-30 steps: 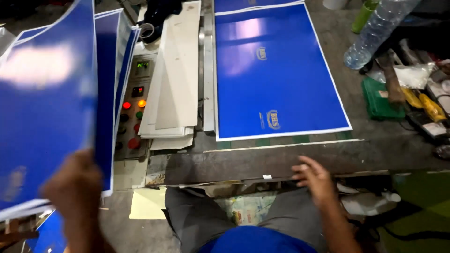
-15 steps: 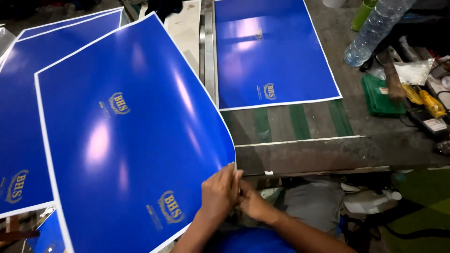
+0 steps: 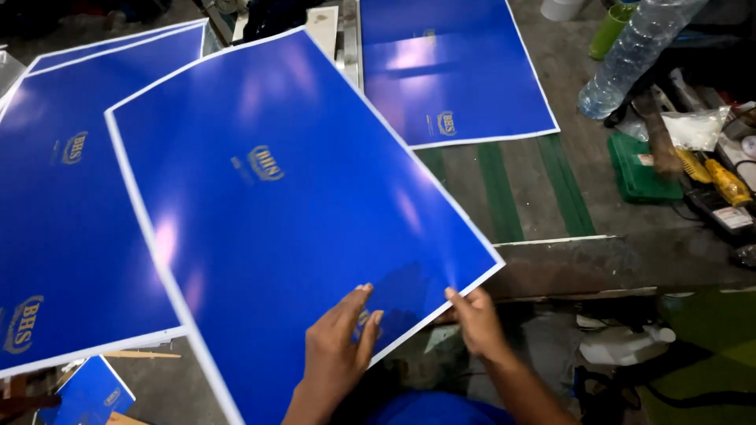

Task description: Picking up printed blue cardboard sheets from a stack and placing them onto the conveyor belt of a laminating or coating machine.

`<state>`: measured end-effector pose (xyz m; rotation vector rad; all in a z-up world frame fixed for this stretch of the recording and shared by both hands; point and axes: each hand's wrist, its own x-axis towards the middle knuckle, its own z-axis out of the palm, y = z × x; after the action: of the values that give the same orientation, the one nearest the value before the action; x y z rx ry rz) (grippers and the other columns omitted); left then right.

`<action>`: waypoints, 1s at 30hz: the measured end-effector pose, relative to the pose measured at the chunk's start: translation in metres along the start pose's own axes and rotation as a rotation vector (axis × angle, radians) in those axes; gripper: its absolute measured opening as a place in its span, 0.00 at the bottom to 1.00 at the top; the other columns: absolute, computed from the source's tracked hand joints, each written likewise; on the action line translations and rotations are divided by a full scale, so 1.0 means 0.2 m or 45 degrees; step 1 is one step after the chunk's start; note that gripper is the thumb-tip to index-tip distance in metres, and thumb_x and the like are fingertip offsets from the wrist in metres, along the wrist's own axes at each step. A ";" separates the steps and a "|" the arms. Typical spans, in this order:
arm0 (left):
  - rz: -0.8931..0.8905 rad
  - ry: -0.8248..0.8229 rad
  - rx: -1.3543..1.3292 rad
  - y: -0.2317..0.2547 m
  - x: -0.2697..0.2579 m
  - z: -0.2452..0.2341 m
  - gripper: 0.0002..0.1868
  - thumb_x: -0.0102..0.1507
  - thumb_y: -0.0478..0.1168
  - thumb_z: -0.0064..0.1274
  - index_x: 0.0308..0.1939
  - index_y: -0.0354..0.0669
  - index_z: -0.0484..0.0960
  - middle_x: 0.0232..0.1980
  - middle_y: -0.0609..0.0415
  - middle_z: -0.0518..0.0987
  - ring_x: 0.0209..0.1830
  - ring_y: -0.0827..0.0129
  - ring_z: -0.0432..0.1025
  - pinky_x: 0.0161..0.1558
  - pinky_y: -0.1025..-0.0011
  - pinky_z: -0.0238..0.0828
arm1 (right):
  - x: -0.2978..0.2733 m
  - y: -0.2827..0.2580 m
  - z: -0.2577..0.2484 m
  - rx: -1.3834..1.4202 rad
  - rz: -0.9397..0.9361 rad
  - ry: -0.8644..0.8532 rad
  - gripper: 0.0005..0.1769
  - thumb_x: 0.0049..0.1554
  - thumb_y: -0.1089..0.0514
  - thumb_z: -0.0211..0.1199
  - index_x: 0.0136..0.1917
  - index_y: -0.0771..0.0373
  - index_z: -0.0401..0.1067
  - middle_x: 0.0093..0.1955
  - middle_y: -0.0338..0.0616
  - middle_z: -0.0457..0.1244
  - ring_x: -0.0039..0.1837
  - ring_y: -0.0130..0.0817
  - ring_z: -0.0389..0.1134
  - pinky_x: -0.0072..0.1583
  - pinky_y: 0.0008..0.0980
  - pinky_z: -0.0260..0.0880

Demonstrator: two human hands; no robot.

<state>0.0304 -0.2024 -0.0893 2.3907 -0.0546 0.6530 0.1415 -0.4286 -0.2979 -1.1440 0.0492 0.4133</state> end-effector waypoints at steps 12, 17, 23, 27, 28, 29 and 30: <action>-0.290 0.189 0.761 -0.51 -0.02 -0.51 0.29 0.57 0.43 0.63 0.62 0.44 0.79 0.64 0.27 0.76 0.61 0.37 0.71 0.57 0.48 0.70 | -0.01 -0.27 -0.64 -0.093 -0.274 0.650 0.10 0.65 0.63 0.58 0.60 0.66 0.69 0.51 0.45 0.65 0.48 0.34 0.69 0.47 0.36 0.76; -0.086 0.329 1.175 -0.47 0.02 -0.65 0.21 0.66 0.45 0.59 0.61 0.40 0.79 0.57 0.41 0.83 0.67 0.47 0.73 0.65 0.50 0.73 | -0.14 -0.35 -0.88 -0.125 -0.454 0.726 0.14 0.67 0.67 0.57 0.66 0.68 0.68 0.54 0.47 0.66 0.50 0.34 0.70 0.49 0.33 0.75; -0.243 0.301 1.466 -0.39 0.03 -0.76 0.15 0.67 0.49 0.58 0.49 0.42 0.84 0.45 0.45 0.84 0.51 0.50 0.78 0.51 0.55 0.75 | -0.34 -0.47 -0.91 -0.315 -0.407 0.884 0.14 0.69 0.67 0.54 0.67 0.73 0.66 0.55 0.55 0.66 0.49 0.40 0.71 0.46 0.39 0.76; -0.509 0.193 1.572 -0.40 0.06 -0.84 0.15 0.68 0.52 0.57 0.41 0.45 0.85 0.36 0.46 0.83 0.40 0.52 0.78 0.41 0.57 0.75 | -0.41 -0.50 -0.91 -0.413 -0.381 0.929 0.17 0.70 0.67 0.52 0.70 0.75 0.64 0.58 0.59 0.65 0.50 0.43 0.71 0.46 0.42 0.77; -0.513 0.199 1.570 -0.40 0.06 -0.86 0.15 0.68 0.52 0.57 0.41 0.45 0.85 0.36 0.46 0.83 0.40 0.52 0.78 0.41 0.57 0.75 | -0.42 -0.51 -0.92 -0.415 -0.386 0.925 0.17 0.70 0.67 0.52 0.70 0.75 0.64 0.58 0.59 0.65 0.50 0.43 0.71 0.46 0.42 0.77; -0.604 0.168 1.604 -0.41 0.07 -0.88 0.15 0.69 0.53 0.57 0.38 0.46 0.85 0.33 0.46 0.82 0.36 0.52 0.78 0.38 0.58 0.74 | -0.43 -0.51 -0.93 -0.437 -0.357 0.915 0.19 0.69 0.67 0.51 0.72 0.74 0.63 0.59 0.60 0.65 0.50 0.44 0.71 0.45 0.42 0.76; -0.693 0.141 1.637 -0.41 0.08 -0.91 0.17 0.70 0.54 0.57 0.36 0.46 0.86 0.30 0.47 0.82 0.33 0.53 0.79 0.34 0.59 0.74 | -0.43 -0.52 -0.93 -0.456 -0.332 0.905 0.22 0.69 0.68 0.50 0.74 0.73 0.63 0.59 0.61 0.65 0.49 0.45 0.71 0.43 0.42 0.76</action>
<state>-0.0192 -0.0259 -0.0096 3.2617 1.3924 0.6206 0.1299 -0.6560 -0.2651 -1.5839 0.4554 -0.2431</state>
